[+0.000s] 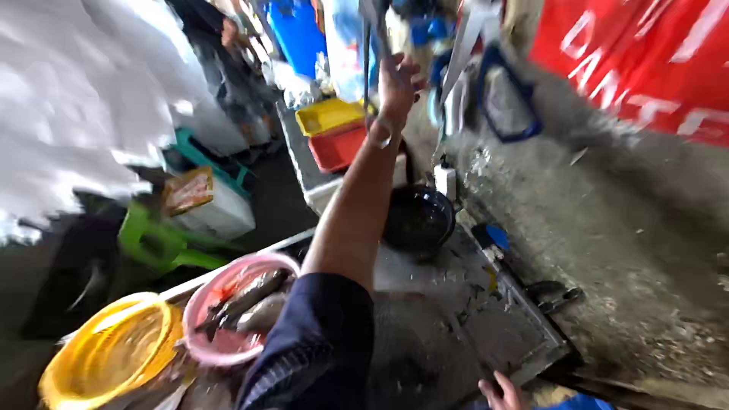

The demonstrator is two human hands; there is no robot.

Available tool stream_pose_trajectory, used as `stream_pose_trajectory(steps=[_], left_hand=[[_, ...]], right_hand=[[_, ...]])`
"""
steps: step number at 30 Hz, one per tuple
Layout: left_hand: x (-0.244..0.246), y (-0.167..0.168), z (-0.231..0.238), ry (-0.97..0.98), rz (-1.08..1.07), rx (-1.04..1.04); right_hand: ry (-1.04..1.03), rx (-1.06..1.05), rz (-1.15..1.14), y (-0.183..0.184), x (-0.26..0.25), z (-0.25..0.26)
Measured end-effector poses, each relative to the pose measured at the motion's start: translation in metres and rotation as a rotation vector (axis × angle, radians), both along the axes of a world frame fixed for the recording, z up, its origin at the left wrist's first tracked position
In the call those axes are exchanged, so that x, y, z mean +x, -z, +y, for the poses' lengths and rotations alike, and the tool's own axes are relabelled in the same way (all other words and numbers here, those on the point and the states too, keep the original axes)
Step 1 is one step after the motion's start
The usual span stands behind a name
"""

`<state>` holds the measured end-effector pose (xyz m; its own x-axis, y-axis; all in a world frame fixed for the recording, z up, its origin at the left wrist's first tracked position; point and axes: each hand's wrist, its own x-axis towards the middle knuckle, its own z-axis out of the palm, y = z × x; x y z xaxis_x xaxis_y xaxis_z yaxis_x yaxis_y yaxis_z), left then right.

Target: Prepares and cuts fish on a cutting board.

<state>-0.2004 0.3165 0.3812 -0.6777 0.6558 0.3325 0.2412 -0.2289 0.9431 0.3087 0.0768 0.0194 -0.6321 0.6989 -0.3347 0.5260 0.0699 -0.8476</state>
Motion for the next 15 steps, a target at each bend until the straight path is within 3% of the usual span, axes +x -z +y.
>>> stream_pose_trajectory(steps=[2,5,7,9,11,13,15], left_hand=[[-0.003,0.041,-0.057,0.046,0.243,-0.223],[0.031,0.167,-0.215,-0.07,0.506,-0.706],[0.061,0.247,-0.308,-0.217,0.398,-1.017],[0.099,0.307,-0.369,-0.354,0.173,-1.268],[0.126,0.342,-0.397,-0.457,0.087,-1.35],[0.131,0.346,-0.398,-0.486,0.039,-1.376],[0.133,0.346,-0.395,-0.391,0.084,-1.404]], right_hand=[[-0.041,-0.051,0.011,0.007,0.002,0.004],[-0.185,-0.208,0.057,0.014,-0.003,0.01],[-0.222,-0.263,0.114,0.012,-0.017,0.024],[-0.213,-0.303,0.235,0.005,-0.022,0.028],[-0.252,-0.339,0.283,-0.008,-0.036,0.037],[-0.289,-0.348,0.252,-0.021,-0.059,0.049],[-0.32,-0.252,0.143,-0.031,-0.082,0.059]])
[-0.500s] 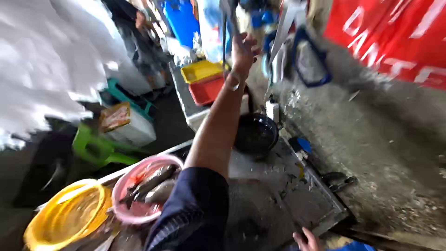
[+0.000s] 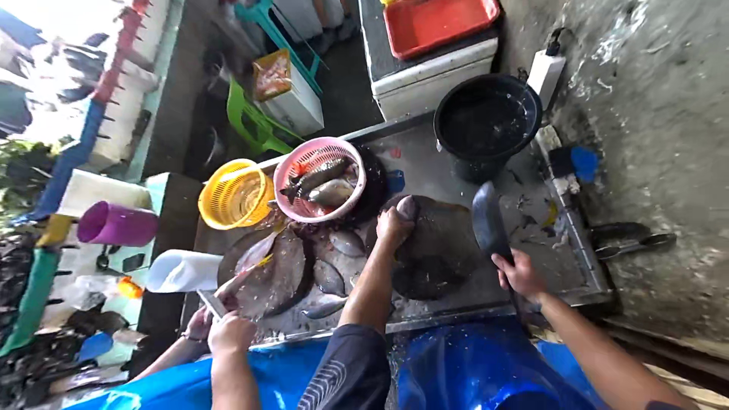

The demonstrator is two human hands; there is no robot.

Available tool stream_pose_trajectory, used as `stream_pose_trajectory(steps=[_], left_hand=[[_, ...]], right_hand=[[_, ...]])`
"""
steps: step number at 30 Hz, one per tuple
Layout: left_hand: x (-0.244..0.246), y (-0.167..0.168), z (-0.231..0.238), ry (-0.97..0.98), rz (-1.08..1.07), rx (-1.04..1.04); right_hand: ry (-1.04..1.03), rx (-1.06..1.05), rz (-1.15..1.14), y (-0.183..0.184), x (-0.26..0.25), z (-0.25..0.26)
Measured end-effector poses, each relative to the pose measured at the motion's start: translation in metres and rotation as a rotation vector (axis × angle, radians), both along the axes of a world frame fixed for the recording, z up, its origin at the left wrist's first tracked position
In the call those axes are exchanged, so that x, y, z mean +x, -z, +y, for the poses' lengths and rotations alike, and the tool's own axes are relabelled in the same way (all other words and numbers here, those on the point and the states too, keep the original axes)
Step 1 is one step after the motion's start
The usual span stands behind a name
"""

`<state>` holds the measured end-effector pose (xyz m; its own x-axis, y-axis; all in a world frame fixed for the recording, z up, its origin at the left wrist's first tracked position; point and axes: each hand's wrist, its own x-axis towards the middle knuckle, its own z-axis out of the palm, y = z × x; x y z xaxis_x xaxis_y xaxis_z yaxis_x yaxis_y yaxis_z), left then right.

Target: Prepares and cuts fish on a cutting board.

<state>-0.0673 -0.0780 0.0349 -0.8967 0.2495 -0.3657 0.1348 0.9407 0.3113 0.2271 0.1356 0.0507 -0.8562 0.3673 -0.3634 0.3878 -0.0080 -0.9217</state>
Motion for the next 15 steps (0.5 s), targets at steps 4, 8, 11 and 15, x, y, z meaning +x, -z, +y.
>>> stream_pose_trajectory(steps=[4,8,11,15], left_hand=[[0.048,-0.01,0.001,0.368,0.111,-0.044],[0.083,0.005,-0.005,0.449,0.166,-0.047],[0.092,0.008,-0.006,0.404,0.217,-0.032],[0.102,0.021,-0.01,0.393,0.302,0.002]], right_hand=[[-0.129,0.4,-0.18,-0.018,-0.035,0.012],[-0.317,0.533,-0.274,-0.028,-0.068,-0.002],[-0.524,0.624,-0.354,-0.043,-0.093,-0.012],[-0.769,0.984,-0.502,-0.073,-0.093,-0.014]])
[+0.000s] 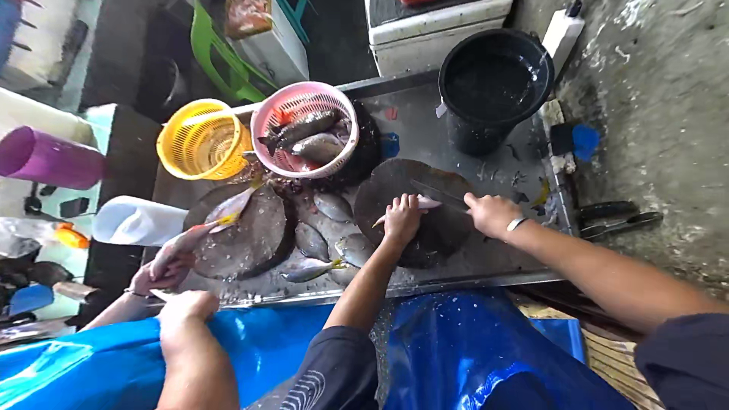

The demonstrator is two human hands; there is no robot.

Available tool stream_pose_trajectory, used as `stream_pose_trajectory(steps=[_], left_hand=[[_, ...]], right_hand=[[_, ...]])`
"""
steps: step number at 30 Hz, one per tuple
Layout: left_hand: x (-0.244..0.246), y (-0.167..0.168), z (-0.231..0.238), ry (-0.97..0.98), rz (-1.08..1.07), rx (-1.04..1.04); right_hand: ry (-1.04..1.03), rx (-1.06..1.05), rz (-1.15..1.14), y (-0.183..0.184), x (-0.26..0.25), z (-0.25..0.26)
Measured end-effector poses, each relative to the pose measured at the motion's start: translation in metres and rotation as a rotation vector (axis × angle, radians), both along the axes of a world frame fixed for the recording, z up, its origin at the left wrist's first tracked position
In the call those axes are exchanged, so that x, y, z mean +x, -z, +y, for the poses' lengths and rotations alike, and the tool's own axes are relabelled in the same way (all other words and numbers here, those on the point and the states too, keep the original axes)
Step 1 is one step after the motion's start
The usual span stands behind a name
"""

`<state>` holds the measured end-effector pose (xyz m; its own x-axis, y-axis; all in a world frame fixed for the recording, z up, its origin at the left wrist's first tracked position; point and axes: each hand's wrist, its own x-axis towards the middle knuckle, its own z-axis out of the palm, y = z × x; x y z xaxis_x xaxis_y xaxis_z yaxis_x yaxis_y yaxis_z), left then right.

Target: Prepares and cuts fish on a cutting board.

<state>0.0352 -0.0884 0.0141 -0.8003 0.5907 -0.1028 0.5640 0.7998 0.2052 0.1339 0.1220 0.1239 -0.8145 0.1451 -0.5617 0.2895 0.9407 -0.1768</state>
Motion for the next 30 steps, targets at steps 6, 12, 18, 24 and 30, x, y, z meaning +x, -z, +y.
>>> stream_pose_trajectory(steps=[6,12,18,24,30], left_hand=[[0.006,-0.004,0.008,0.019,-0.05,-0.074],[-0.007,-0.009,0.008,0.003,-0.147,-0.017],[-0.03,-0.023,0.015,0.028,-0.2,-0.048],[-0.048,-0.037,0.016,-0.008,-0.253,-0.107],[-0.055,-0.034,0.031,0.022,-0.21,-0.12]], right_hand=[[-0.03,-0.058,-0.168,-0.011,-0.02,0.029],[0.47,-0.48,-0.022,0.071,0.017,-0.013],[0.47,-0.514,-0.033,0.064,0.0,-0.006],[0.022,0.003,-0.021,-0.021,-0.009,0.051],[-0.428,0.366,-0.157,-0.062,-0.016,0.055]])
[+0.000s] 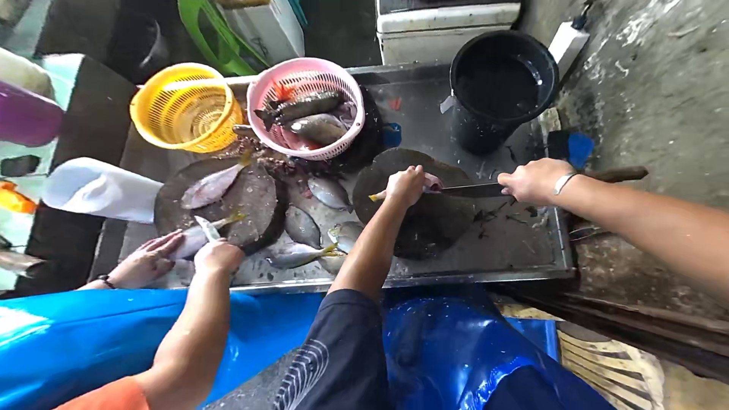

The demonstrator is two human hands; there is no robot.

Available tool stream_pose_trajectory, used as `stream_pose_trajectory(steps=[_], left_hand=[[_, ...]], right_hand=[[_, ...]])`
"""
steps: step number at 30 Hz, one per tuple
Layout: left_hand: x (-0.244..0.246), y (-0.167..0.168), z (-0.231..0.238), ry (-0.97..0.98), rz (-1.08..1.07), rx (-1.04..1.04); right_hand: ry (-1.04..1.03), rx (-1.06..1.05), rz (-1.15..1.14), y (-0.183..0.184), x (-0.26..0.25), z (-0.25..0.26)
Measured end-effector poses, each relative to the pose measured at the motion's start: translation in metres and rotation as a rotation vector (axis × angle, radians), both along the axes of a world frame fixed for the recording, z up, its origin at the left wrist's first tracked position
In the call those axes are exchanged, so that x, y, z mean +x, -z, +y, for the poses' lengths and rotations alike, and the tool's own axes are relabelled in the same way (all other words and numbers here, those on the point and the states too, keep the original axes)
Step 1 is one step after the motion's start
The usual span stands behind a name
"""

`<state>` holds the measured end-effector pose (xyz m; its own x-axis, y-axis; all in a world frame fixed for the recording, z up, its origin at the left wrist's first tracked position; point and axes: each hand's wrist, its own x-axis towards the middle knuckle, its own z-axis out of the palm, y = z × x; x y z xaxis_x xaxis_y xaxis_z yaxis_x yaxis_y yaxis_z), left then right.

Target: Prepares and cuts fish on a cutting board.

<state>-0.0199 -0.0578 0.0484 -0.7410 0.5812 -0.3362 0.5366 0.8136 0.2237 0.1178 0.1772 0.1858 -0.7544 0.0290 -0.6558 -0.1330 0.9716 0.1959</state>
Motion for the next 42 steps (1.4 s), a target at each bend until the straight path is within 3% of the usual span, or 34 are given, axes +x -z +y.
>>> stream_pose_trajectory(steps=[4,10,17,26,31,36,42], left_hand=[[-0.007,0.004,-0.001,-0.044,0.002,0.007],[-0.009,0.006,-0.01,0.009,-0.014,0.058],[-0.015,0.008,-0.008,0.074,0.003,0.06],[-0.028,0.003,-0.004,0.237,-0.01,0.05],[-0.051,0.007,-0.004,0.291,-0.102,0.025],[-0.066,0.016,0.001,0.291,-0.167,-0.035],[-0.071,0.017,0.01,0.3,-0.143,-0.034]], right_hand=[[-0.169,0.118,-0.107,-0.009,-0.007,-0.034],[0.011,0.099,0.102,-0.022,-0.033,-0.023],[0.031,0.097,0.05,-0.013,-0.025,-0.02],[-0.09,0.229,-0.066,-0.038,-0.053,-0.07],[0.034,0.215,-0.051,-0.028,-0.062,-0.087],[0.297,0.16,-0.146,-0.023,-0.068,-0.094],[0.148,0.285,-0.154,-0.011,-0.107,-0.154]])
